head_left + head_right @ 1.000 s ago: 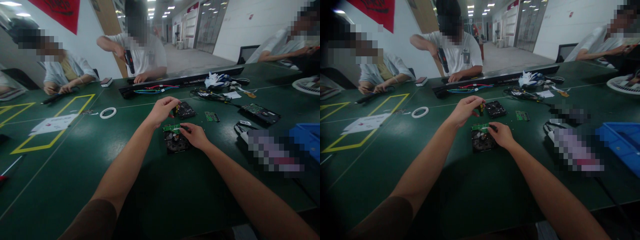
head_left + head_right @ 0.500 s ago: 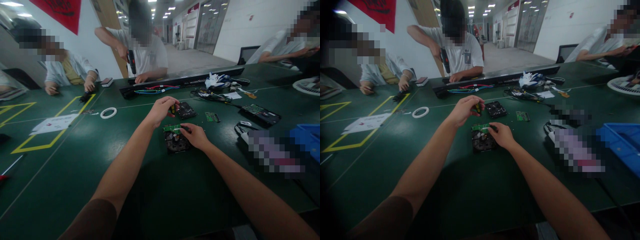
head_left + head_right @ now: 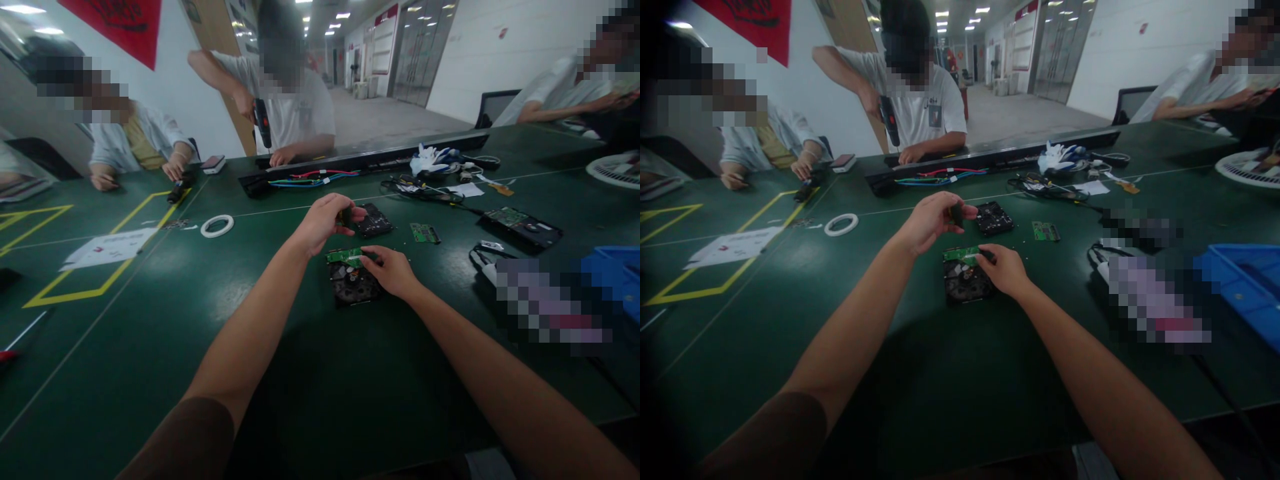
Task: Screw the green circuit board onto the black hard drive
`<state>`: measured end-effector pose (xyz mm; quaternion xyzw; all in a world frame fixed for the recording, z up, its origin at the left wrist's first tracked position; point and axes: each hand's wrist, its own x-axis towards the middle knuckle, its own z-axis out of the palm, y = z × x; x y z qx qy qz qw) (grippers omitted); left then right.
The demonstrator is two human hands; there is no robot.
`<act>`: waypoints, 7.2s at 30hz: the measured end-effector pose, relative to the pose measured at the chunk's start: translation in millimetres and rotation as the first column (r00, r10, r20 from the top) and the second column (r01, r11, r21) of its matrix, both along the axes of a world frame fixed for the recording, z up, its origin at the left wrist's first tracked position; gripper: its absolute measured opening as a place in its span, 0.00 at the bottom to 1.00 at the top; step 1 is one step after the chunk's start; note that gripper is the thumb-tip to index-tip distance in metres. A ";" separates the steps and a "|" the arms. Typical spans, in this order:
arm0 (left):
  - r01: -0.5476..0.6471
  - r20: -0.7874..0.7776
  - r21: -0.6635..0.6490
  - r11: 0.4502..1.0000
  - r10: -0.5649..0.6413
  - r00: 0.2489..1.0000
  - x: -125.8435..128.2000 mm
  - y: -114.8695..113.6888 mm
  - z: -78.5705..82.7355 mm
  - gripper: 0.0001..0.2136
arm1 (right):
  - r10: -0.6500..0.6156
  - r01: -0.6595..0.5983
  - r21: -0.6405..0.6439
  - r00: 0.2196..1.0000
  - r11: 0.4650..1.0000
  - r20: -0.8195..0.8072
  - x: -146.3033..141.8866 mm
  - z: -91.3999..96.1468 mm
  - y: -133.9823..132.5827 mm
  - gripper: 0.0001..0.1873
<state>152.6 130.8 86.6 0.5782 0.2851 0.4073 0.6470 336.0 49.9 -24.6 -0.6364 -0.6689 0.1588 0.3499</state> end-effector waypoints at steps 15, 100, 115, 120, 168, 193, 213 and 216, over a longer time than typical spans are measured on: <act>0.022 -0.057 0.110 0.994 -0.016 0.998 -1.9 -2.5 2.4 0.10 | -0.009 0.009 0.007 1.000 1.000 0.017 -0.3 2.1 -1.4 0.19; 0.043 -0.108 0.159 0.986 -0.026 0.994 0.2 -6.4 2.3 0.11 | 0.012 -0.013 0.019 0.999 1.000 0.048 0.3 0.4 1.0 0.19; -0.020 -0.137 0.144 0.989 0.040 0.990 0.5 -0.2 -3.1 0.13 | 0.017 -0.017 0.009 1.000 1.000 0.026 1.0 -0.1 1.0 0.19; 0.009 -0.128 0.165 0.986 0.013 0.992 -1.5 -0.7 -0.9 0.11 | 0.000 0.000 0.003 1.000 1.000 0.030 0.1 2.0 -0.1 0.19; 0.008 -0.089 0.112 0.994 0.002 0.996 0.0 -2.5 0.8 0.11 | 0.003 -0.003 -0.002 1.000 1.000 0.017 -0.2 2.3 -0.5 0.19; 0.067 -0.009 0.036 0.997 -0.067 0.998 -1.8 -8.7 9.6 0.08 | -0.002 0.001 0.018 1.000 1.000 0.024 -0.5 0.9 -0.7 0.18; 0.057 -0.013 0.081 0.995 -0.056 0.998 1.9 -3.3 -1.0 0.10 | 0.006 -0.006 0.006 1.000 1.000 0.005 -0.6 1.2 -0.5 0.19; 0.068 -0.034 0.066 0.995 -0.066 0.997 0.8 -5.2 0.5 0.10 | 0.008 -0.008 0.017 1.000 1.000 0.009 -1.1 2.0 -0.5 0.19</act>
